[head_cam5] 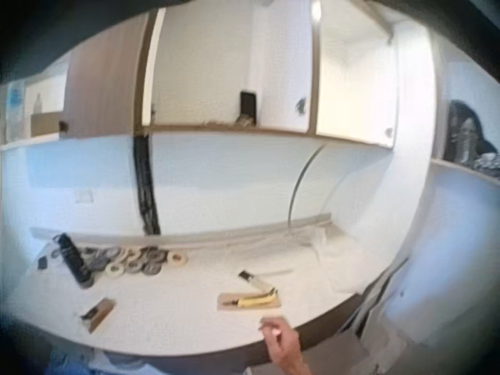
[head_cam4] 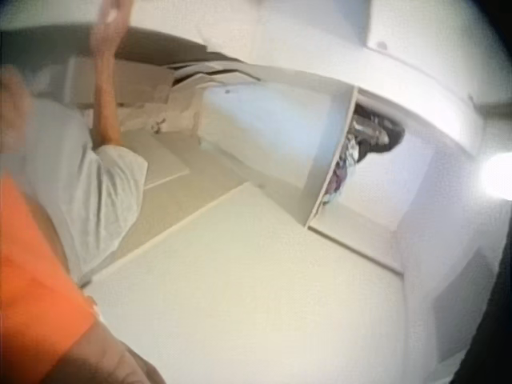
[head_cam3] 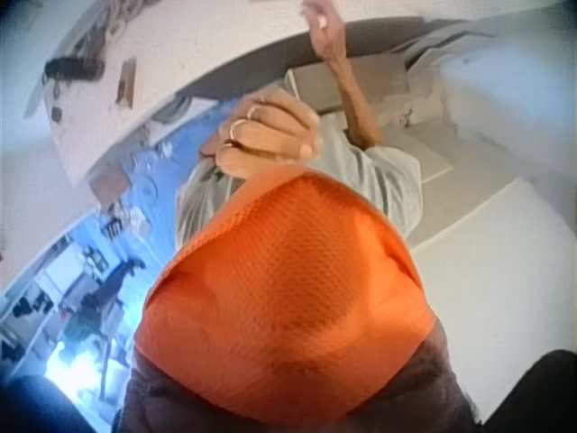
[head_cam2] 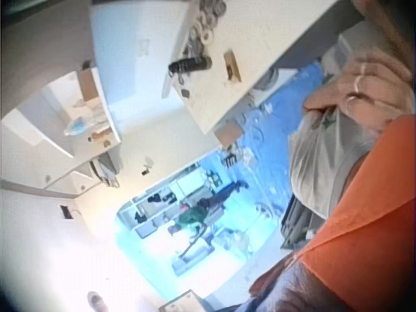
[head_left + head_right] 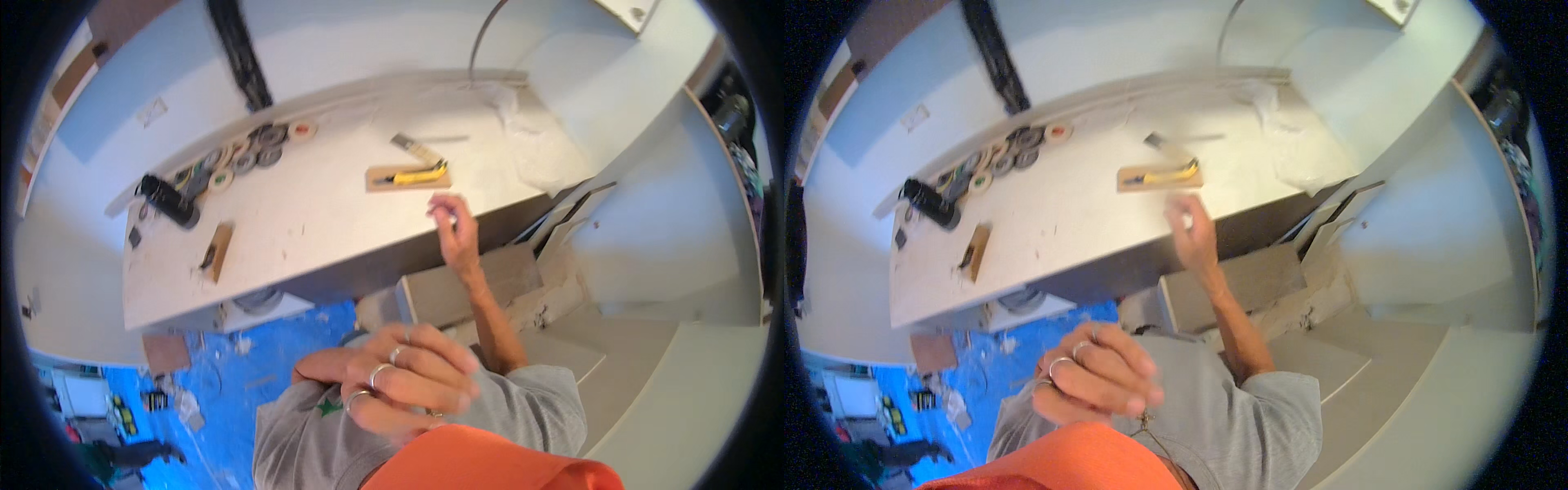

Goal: The person uses a utility knife to trim excess edge banding along the curved edge of a white cabinet door. They repeatedly align a wooden block as a straightedge guide, cut along the edge, and remove the trimmed strip. The person also uses a small sanding block to smooth the cut edge.

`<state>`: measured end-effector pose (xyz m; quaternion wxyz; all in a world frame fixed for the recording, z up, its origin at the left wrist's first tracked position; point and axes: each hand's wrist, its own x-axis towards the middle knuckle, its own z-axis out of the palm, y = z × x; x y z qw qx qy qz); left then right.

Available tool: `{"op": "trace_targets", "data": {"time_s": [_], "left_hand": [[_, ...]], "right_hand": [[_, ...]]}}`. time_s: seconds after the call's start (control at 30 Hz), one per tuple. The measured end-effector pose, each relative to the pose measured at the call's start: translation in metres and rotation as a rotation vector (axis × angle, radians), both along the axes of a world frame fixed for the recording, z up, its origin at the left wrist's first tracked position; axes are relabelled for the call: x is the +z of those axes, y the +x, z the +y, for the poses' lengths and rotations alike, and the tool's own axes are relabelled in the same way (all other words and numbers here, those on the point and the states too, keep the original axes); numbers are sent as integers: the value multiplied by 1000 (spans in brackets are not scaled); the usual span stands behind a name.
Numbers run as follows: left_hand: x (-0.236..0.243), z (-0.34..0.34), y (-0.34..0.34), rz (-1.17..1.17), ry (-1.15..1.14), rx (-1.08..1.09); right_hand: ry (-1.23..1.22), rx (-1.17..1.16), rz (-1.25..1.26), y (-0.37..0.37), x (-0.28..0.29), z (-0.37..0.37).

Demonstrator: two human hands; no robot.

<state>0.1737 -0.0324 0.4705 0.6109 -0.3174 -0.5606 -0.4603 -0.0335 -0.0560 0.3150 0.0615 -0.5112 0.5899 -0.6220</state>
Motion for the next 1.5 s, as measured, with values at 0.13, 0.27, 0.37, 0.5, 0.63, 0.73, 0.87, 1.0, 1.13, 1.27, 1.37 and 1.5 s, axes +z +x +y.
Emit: {"op": "trace_targets", "data": {"time_s": [0.13,0.27,0.37,0.5,0.63,0.73,0.87,1.0,1.13,1.27,1.37,1.5], "left_hand": [[25,40,-23,54,381,-244],[32,48,-37,63,310,-336],[29,43,-48,87,203,-342],[27,38,-65,151,114,-334],[31,37,-71,110,95,-318],[27,39,-72,114,122,-308],[8,52,-70,130,237,-170],[1,72,-72,110,488,-44],[-5,78,-87,12,573,109],[-51,30,-124,-48,98,210],[-97,-7,-141,-214,-173,270],[-144,-33,-149,-586,-106,628]], "right_hand": [[104,63,-43,-3,-5,27],[106,11,22,-16,-7,44],[137,-31,7,-25,-12,54],[128,-66,-40,-29,-24,60],[141,-95,-112,-30,-38,65],[188,-166,-85,-37,-49,68],[147,-150,-158,-46,-62,74],[140,-121,-213,-51,-72,75],[242,-95,-245,-60,-84,76],[265,-54,-237,-88,-106,74],[310,-46,-215,-118,-122,76],[385,-107,-150,-139,-134,66]]}}
